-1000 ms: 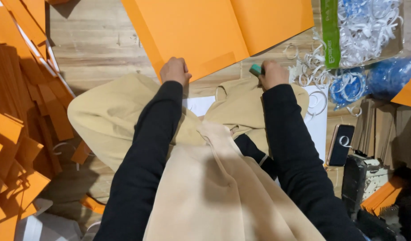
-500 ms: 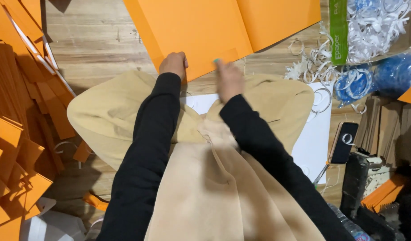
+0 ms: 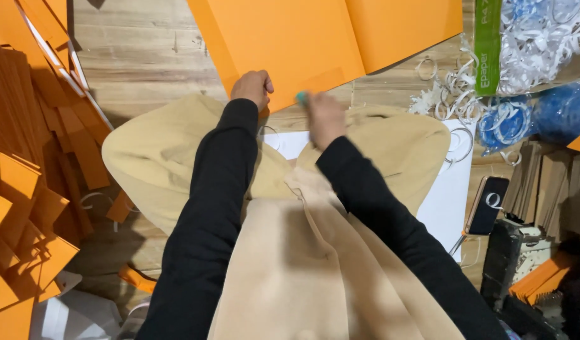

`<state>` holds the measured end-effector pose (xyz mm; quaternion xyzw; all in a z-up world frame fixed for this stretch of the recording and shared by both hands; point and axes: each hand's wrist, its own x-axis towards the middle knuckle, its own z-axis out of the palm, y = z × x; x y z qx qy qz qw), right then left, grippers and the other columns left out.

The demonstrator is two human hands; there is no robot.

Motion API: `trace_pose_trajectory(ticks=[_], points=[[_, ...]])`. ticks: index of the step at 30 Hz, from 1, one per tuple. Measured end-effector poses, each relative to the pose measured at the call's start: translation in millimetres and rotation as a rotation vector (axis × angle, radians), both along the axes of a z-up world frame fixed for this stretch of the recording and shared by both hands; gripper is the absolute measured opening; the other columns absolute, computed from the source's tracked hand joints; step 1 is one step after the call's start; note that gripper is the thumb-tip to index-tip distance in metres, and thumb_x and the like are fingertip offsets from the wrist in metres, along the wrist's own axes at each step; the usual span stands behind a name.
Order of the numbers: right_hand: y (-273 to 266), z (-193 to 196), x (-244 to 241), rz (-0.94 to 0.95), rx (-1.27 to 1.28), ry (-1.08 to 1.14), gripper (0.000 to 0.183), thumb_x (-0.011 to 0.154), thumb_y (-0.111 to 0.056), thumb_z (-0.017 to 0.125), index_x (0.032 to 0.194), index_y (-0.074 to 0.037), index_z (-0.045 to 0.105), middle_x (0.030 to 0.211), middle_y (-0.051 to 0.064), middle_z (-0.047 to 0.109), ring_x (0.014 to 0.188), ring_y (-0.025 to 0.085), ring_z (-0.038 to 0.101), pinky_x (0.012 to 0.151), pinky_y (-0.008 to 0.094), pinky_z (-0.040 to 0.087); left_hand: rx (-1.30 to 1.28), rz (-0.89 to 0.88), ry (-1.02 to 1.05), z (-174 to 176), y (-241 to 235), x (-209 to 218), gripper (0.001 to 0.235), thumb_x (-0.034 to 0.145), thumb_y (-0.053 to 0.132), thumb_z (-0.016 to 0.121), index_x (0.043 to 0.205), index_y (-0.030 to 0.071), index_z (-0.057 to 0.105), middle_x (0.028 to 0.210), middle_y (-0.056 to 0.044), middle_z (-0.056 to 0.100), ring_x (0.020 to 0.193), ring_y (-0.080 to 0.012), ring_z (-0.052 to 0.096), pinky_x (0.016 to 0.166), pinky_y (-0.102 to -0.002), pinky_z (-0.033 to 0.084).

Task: Folding and assembling orange cardstock folders by hand using a creasing tool

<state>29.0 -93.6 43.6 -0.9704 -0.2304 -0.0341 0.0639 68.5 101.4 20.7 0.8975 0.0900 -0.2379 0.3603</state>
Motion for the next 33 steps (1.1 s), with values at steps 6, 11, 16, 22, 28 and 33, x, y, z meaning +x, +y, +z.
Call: trace_pose_trajectory(ticks=[6,11,16,22,28,33], points=[[40.6,13.0,-36.0,0.231,-0.05,-0.104,0.038,0.07,-0.005,0.062,0.106,-0.013,0.051,0.082,0.006,0.051,0.071,0.023,0.056,0.06,0.03,0.047,-0.001,0.004,0.034,17.4,-0.9,-3.6,0.016,0.071,0.002,0.066,0.076,0.016,0.059,0.068,-0.002,0.054,0.08,-0.0247,0.06,0.075,-0.037,0.048],[-4.6,17.0,-0.3,0.191,0.132,0.107,0.026,0.077,-0.013,0.062,0.102,-0.014,0.058,0.081,0.007,0.056,0.076,0.026,0.058,0.068,0.036,0.047,0.034,0.045,-0.075,-2.6,4.7,-5.8,0.016,0.07,0.008,0.069,0.079,0.018,0.059,0.067,0.0,0.056,0.08,-0.0226,0.06,0.076,-0.037,0.048],[-91.1,34.8,30.0,-0.416,0.293,0.152,0.034,0.079,-0.017,0.066,0.11,-0.008,0.055,0.09,0.015,0.061,0.087,0.037,0.059,0.077,0.048,0.044,0.289,0.554,-0.543,30.7,8.7,-16.6,0.045,0.064,0.016,0.078,0.099,0.017,0.051,0.092,-0.006,0.051,0.093,-0.0269,0.054,0.083,-0.038,0.047],[-123.9,11.0,49.1,-0.894,0.069,0.318,0.029,0.072,-0.022,0.058,0.101,-0.02,0.053,0.094,0.005,0.061,0.089,0.035,0.06,0.08,0.05,0.042,0.107,0.794,-0.034,-5.0,29.3,-12.3,0.062,0.07,0.033,0.077,0.117,0.017,0.04,0.103,-0.004,0.06,0.104,-0.0297,0.054,0.092,-0.043,0.042],[-74.6,68.4,52.6,-0.288,0.242,-0.193,0.059,0.067,-0.008,0.076,0.117,-0.005,0.045,0.12,0.019,0.039,0.107,0.038,0.047,0.089,0.044,0.041,-0.053,0.808,-0.415,-2.6,16.5,-15.6,0.04,0.07,0.016,0.066,0.104,0.024,0.045,0.101,-0.002,0.061,0.099,-0.0277,0.058,0.086,-0.042,0.045],[-13.0,168.6,86.2,0.227,0.103,-0.48,0.084,0.069,0.015,0.062,0.14,-0.012,0.027,0.141,0.015,0.027,0.126,0.029,0.043,0.086,0.034,0.049,0.006,0.594,-0.879,153.6,-6.6,-31.1,0.051,0.067,-0.002,0.038,0.109,0.026,0.049,0.101,-0.002,0.066,0.081,-0.0261,0.065,0.062,-0.037,0.045]])
